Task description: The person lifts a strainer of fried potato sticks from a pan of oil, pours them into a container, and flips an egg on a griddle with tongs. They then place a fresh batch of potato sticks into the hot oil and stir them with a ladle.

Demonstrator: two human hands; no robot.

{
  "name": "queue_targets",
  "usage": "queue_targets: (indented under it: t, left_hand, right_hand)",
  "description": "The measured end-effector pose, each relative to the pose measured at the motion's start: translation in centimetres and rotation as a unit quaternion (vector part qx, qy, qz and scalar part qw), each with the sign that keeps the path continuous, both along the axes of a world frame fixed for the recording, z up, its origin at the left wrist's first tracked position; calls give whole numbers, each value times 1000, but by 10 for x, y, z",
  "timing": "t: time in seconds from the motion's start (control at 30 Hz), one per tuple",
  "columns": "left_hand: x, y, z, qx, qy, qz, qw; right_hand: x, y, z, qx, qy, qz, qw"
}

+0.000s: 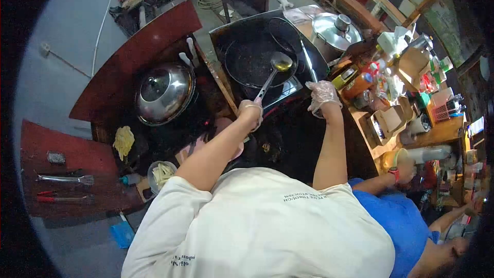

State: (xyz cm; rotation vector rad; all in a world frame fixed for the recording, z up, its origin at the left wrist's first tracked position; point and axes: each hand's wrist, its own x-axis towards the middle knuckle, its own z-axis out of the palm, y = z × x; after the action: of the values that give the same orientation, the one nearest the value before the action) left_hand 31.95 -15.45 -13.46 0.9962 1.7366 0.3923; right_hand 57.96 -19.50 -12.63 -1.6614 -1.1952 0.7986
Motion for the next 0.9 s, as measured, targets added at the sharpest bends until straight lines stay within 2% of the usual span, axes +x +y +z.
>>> queue_targets:
  t: [0.07, 0.1, 0.17, 0.2, 0.23, 0.3, 0.4, 0.47, 0.5, 0.53, 0.6, 0.67, 0.77, 0.9]
  left_hand:
    - [2, -3, -17, -16, -27, 28, 999]
    - [1, -9, -3, 29, 24, -14, 999]
    - [-1, -13, -10, 37, 15, -20, 999]
    - [-1, -14, -18, 45, 7, -25, 999]
    - [-2, -9, -45, 14, 3, -25, 1000]
    - [-3, -16, -34, 7, -2, -31, 999]
    - [-5, -26, -19, 12, -2, -42, 999]
    - [-5, -31, -8, 21, 1, -46, 999]
    - [-5, -34, -4, 16, -9, -49, 999]
    - [-4, -35, -1, 12, -19, -52, 998]
    - [-4, -30, -29, 26, -4, -54, 998]
    - [-4, -30, -40, 39, 11, -57, 998]
    - [-4, -35, -37, 32, -10, -57, 998]
    - [-13, -46, -4, 69, -11, -95, 993]
  right_hand:
    - [-29, -13, 52, -87, 239, -99, 962]
    - [-30, -16, 50, -89, 239, -99, 962]
    - [-30, -19, 44, -24, 247, -96, 964]
    - [-17, -12, 22, -26, 247, -96, 964]
    - [5, 2, -13, -24, 131, -44, 990]
    - [15, 7, -29, -23, 13, 10, 1000]
    - [-11, -7, 21, -42, 37, -16, 998]
    - [-38, -18, 69, -100, 238, -97, 961]
    - [-34, -16, 63, -100, 238, -97, 961]
    - [-31, -12, 57, -102, 162, -80, 978]
    - [-30, -12, 54, -103, 85, -62, 989]
    - [-50, -22, 93, -127, 248, -118, 953]
    - [-35, -20, 61, -61, 219, -94, 969]
    - [-36, -18, 63, -77, 201, -93, 972]
